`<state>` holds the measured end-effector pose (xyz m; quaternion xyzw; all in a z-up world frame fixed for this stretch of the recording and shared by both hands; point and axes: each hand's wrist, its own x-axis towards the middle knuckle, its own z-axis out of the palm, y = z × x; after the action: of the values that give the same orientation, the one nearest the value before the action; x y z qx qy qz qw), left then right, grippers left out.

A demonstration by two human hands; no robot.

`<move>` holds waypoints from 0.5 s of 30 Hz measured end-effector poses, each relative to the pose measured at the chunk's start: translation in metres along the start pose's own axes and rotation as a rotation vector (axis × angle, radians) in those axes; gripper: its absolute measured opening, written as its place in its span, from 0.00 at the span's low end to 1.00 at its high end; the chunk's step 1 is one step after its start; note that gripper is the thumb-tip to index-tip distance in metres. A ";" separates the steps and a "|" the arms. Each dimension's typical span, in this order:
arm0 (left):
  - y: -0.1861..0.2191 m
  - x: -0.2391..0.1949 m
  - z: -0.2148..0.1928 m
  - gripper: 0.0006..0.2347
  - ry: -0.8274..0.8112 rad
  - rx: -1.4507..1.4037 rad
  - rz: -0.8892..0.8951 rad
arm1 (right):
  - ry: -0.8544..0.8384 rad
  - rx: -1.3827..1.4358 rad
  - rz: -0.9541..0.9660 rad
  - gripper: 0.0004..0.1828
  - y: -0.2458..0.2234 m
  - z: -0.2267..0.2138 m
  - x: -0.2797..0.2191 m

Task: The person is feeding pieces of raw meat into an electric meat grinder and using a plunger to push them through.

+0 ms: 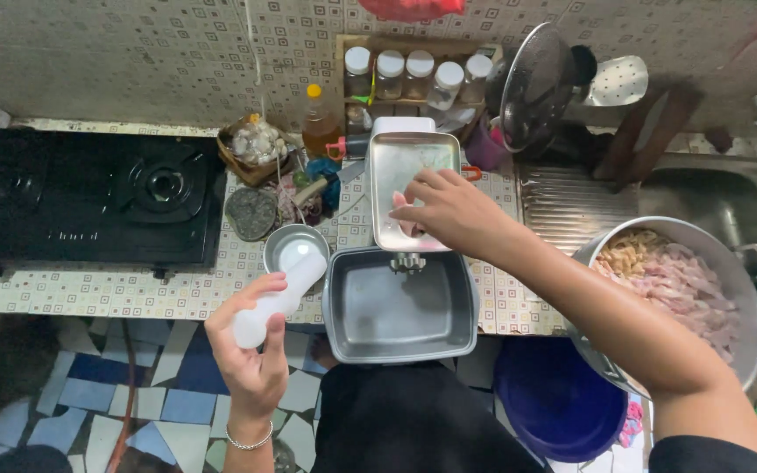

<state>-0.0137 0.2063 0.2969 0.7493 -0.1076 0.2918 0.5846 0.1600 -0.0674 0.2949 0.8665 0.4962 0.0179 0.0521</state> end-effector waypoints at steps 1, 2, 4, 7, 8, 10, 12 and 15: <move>0.000 0.007 0.005 0.09 -0.006 -0.002 0.002 | 0.001 0.000 0.006 0.26 0.000 -0.019 -0.007; 0.000 0.012 0.009 0.07 0.044 -0.101 -0.042 | -0.039 0.103 0.110 0.33 -0.001 -0.037 -0.016; -0.001 0.029 0.022 0.06 0.086 -0.201 -0.091 | -0.080 0.210 0.221 0.39 -0.001 -0.055 -0.038; -0.012 0.060 0.055 0.06 0.169 -0.273 -0.003 | 0.208 0.256 0.305 0.14 -0.004 -0.059 -0.079; -0.022 0.069 0.071 0.06 0.169 -0.247 0.016 | 0.241 0.317 0.379 0.14 -0.006 -0.060 -0.090; -0.034 0.086 0.103 0.07 0.159 -0.223 0.037 | 0.278 0.380 0.460 0.14 -0.010 -0.051 -0.117; -0.038 0.102 0.137 0.02 0.030 -0.317 0.057 | 0.352 0.543 0.672 0.15 -0.012 -0.030 -0.146; -0.063 0.095 0.166 0.05 -0.080 -0.281 0.063 | 0.441 0.671 0.884 0.21 -0.022 0.018 -0.193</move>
<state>0.1467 0.0855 0.2754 0.6673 -0.1943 0.2619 0.6696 0.0451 -0.2242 0.2787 0.9358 0.0660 0.0599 -0.3411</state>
